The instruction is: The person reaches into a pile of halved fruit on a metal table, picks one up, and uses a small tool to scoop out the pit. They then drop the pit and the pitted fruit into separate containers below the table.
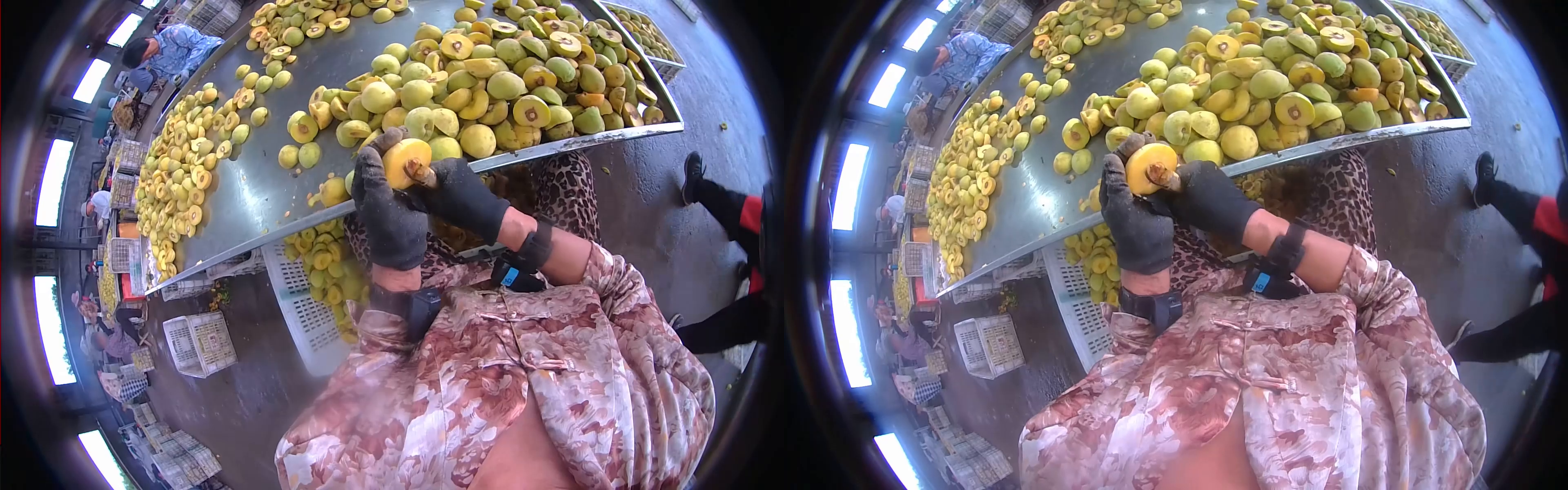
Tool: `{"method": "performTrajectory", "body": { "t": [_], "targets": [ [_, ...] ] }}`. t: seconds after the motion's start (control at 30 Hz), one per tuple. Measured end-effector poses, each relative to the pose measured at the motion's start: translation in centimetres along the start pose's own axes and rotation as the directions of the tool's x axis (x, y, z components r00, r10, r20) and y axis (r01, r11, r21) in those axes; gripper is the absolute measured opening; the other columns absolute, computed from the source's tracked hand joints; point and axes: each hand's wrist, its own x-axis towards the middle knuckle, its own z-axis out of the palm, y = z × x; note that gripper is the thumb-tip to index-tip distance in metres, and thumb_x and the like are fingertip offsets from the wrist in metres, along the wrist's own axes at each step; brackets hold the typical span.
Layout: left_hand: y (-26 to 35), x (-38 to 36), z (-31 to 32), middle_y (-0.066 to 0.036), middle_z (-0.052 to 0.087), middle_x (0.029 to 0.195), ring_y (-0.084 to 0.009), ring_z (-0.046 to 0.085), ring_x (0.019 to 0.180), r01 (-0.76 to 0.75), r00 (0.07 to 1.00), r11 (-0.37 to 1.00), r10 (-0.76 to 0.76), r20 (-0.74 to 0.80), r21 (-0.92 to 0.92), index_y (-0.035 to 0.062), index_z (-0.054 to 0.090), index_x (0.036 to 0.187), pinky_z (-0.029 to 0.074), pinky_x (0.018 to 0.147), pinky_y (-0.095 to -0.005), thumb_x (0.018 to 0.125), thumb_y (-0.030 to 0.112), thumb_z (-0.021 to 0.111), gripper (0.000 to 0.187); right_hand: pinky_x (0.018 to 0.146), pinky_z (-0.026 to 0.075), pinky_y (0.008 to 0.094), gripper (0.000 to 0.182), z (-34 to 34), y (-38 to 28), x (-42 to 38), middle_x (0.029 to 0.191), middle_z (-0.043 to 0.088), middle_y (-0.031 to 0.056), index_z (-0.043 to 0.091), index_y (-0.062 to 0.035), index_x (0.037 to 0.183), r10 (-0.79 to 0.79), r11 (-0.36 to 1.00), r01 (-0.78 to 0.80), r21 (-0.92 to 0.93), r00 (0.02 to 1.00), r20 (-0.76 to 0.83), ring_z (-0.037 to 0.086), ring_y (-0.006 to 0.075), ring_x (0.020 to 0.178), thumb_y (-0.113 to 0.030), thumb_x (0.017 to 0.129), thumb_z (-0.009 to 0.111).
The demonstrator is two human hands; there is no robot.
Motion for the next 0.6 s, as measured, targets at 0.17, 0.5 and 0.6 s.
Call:
{"method": "performTrajectory", "body": {
  "t": [0.17,0.5,0.6],
  "targets": [
    [1.8,-1.0,1.6,-0.012,0.069,0.102,-0.0245,0.068,0.09,0.012,0.996,0.958,-0.036,0.077,0.286,-0.0003,0.065,0.107,0.056,0.087,-0.0394,0.109,0.034,0.044,0.04,0.08,0.053,0.0377,0.027,-0.2,-0.4,-1.4,0.098,0.071,0.017,0.068,-0.0025,0.108,-0.042,0.99,0.034,0.135,0.998,0.051,0.069,0.03,0.091,-0.02,0.088,0.074],
    [2.6,-2.7,1.9,-0.008,0.064,0.079,-0.0213,0.065,0.078,-0.397,0.899,0.809,0.248,0.361,0.434,0.0017,0.062,0.095,0.054,0.078,-0.034,0.108,0.027,0.046,0.033,0.099,0.049,0.0364,0.036,-2.1,0.4,-3.2,0.122,0.063,0.0122,0.057,-0.0033,0.125,-0.361,0.887,0.176,0.426,0.84,0.405,0.06,0.0218,0.111,-0.01,0.092,0.069],
    [1.9,-1.6,-3.7,-0.001,0.051,0.076,-0.0152,0.053,0.069,0.287,0.905,0.89,-0.132,0.405,-0.353,0.0123,0.053,0.086,0.051,0.075,-0.0307,0.109,0.047,0.04,0.043,0.075,0.054,0.0402,0.019,-3.4,-3.1,-3.1,0.095,0.071,0.0131,0.068,-0.0042,0.104,-0.077,0.98,0.194,-0.05,0.595,0.8,0.067,0.0236,0.084,-0.011,0.087,0.072]
  ]
}}
